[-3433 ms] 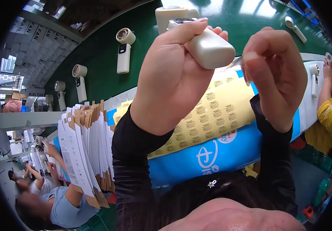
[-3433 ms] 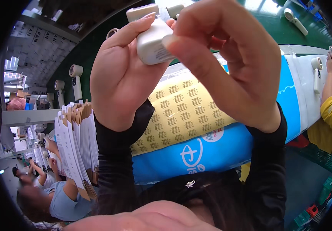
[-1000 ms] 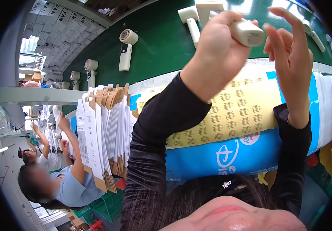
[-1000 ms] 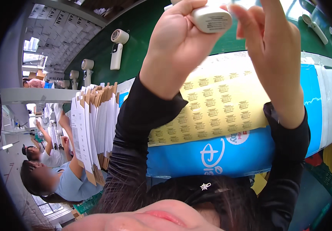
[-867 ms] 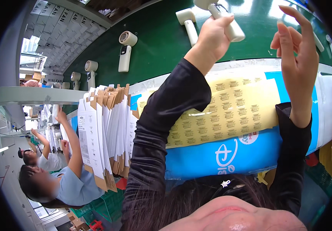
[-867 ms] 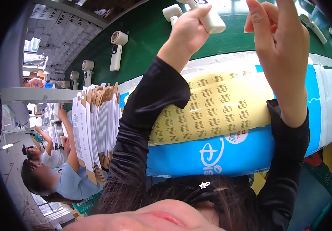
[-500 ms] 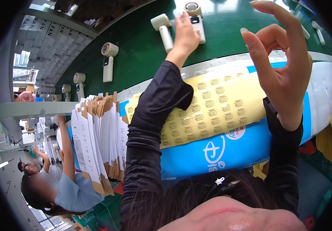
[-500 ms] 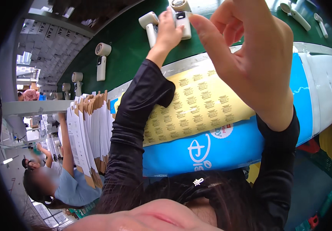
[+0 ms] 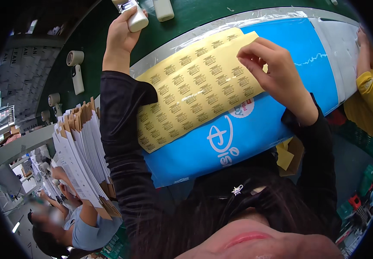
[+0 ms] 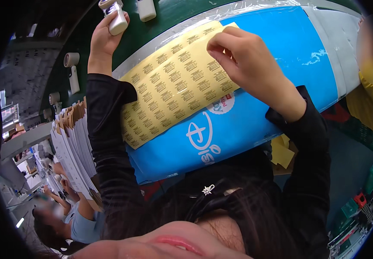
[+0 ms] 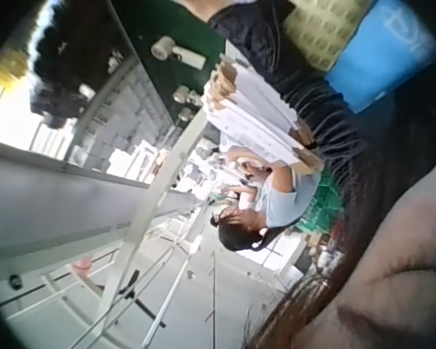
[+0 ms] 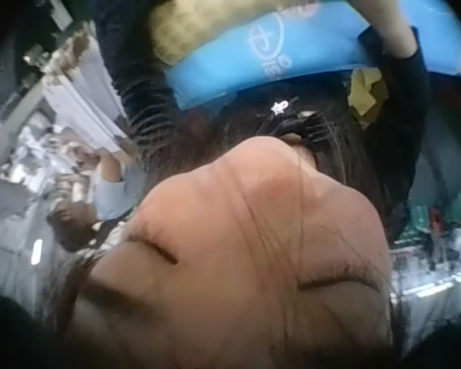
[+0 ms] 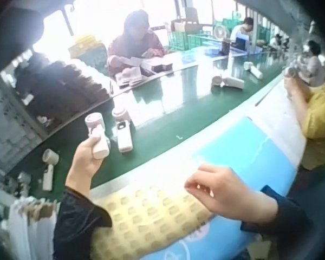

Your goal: Applying labels to the bottom of plastic containers and subsequently folding and assembling cardboard boxes.

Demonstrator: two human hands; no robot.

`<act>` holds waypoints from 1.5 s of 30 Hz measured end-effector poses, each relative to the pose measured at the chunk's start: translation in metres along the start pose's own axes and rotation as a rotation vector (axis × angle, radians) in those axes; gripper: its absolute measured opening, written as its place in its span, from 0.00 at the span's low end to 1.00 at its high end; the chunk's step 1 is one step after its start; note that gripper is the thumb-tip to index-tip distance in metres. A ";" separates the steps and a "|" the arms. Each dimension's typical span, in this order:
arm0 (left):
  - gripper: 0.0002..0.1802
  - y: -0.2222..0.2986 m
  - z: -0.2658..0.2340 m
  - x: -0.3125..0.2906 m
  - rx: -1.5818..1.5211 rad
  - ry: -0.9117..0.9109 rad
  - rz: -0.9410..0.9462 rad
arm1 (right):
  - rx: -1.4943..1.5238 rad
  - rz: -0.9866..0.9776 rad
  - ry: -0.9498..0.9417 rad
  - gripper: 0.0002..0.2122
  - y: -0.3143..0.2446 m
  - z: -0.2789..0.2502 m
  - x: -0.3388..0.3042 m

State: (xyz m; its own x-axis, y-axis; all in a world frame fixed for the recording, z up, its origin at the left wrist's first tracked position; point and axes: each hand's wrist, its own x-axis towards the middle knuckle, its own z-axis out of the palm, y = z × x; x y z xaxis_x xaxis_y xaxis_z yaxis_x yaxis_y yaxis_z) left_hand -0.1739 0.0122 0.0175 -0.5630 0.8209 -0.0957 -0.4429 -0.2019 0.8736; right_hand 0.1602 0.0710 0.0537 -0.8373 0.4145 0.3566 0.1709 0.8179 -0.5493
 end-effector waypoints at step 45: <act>0.24 0.059 0.159 -0.113 -0.558 -0.122 -0.072 | 0.504 -0.339 0.543 0.13 -0.061 -0.046 0.094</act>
State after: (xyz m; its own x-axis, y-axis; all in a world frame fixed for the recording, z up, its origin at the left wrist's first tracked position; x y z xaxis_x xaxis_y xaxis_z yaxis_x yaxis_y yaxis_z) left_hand -0.0259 -0.0074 0.1558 -0.4475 0.8922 -0.0611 -0.7971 -0.3670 0.4796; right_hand 0.0954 0.0785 0.1556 -0.4112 0.4182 0.8099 -0.4088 0.7096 -0.5739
